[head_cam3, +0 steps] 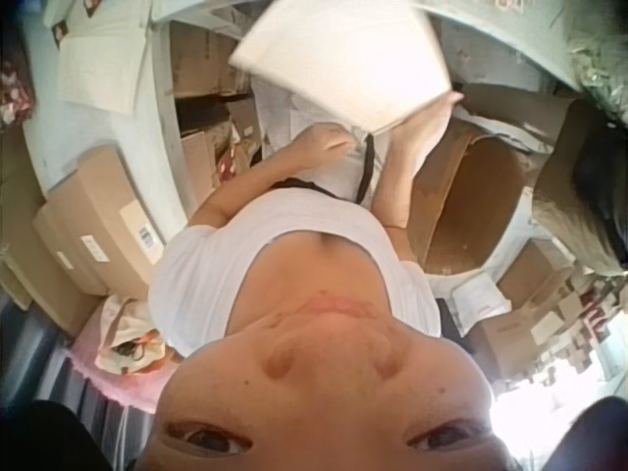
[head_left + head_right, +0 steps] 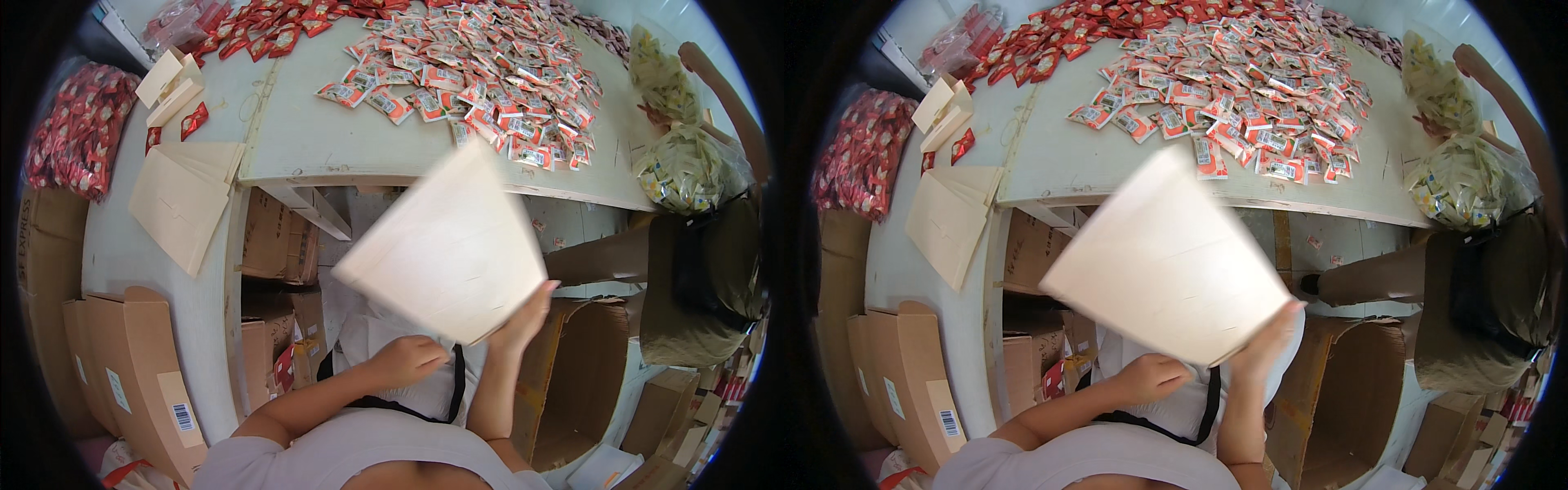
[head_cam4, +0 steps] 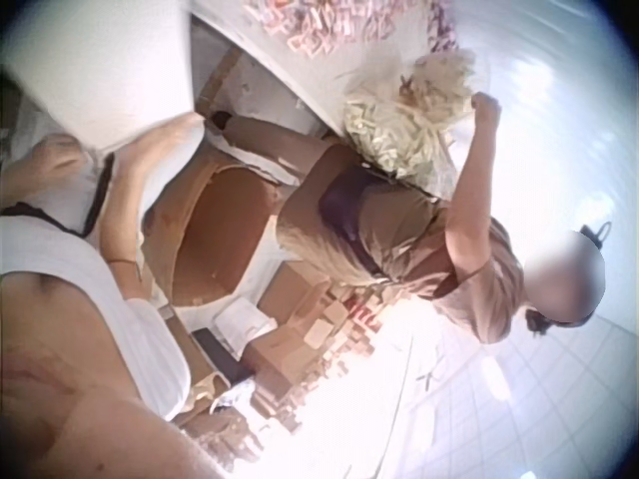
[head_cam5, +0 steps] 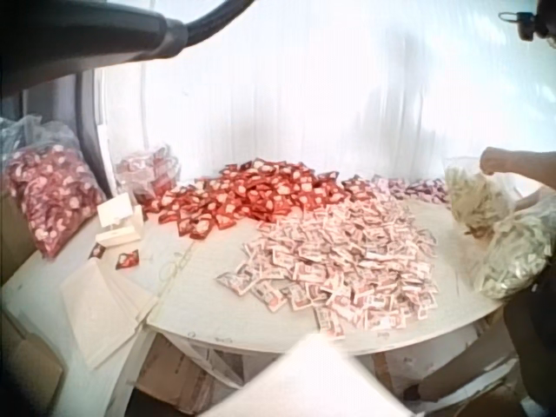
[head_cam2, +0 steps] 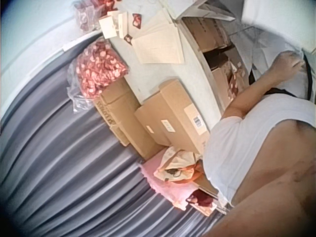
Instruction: The person assembles cardboard boxes by hand by picking up flat sheets, folding the sides, and tucking in the flaps to form the box shape.
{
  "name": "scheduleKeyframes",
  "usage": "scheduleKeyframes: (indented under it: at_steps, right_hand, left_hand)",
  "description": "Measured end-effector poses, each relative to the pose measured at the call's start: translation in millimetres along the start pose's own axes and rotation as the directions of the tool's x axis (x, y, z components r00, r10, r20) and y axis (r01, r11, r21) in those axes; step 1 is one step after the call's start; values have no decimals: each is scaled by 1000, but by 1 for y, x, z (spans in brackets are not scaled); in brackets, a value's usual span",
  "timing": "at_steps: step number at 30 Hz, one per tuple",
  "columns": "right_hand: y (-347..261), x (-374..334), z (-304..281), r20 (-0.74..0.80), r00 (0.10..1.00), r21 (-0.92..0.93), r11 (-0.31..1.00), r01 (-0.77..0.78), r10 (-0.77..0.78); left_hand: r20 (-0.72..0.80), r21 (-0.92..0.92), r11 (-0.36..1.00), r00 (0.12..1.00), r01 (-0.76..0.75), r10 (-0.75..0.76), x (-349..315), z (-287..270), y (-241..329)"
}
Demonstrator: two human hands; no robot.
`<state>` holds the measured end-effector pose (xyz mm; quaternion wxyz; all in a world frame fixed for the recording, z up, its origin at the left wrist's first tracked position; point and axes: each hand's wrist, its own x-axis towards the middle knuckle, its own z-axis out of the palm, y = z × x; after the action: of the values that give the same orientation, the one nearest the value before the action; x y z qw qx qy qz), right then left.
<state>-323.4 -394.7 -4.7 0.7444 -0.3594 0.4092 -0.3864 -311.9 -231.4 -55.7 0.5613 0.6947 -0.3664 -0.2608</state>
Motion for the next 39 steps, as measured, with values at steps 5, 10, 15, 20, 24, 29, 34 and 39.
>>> scheduleKeyframes:
  at_steps: [5,10,15,20,24,29,34,39]
  right_hand:
    - [-41,55,-29,358,847,-324,798,508,-394]
    - [-51,64,-14,672,700,-418,658,626,-239]
    - [-71,69,-16,541,754,-213,807,550,-371]
    - [-13,16,-27,836,490,-41,863,503,-246]
    - [8,-2,-23,853,438,-97,738,668,-284]
    - [17,6,-22,764,603,-87,888,451,-232]
    - [16,-14,-1,608,785,-80,974,211,-120]
    - [2,-17,-1,625,771,-152,988,-35,123]
  left_hand:
    - [-235,-643,758,912,114,-337,0,-92,-33]
    - [4,-328,929,984,172,-181,49,-136,47]
    - [-20,-418,883,970,212,-243,53,-134,71]
    - [-131,-667,739,963,90,-236,56,-99,60]
    - [-72,-690,673,900,267,-430,55,-76,60]
    - [57,-674,617,860,407,-507,47,-60,48]
    - [3,-610,748,945,261,-328,39,-47,33]
    - [-193,-559,794,894,238,-404,46,-43,50]
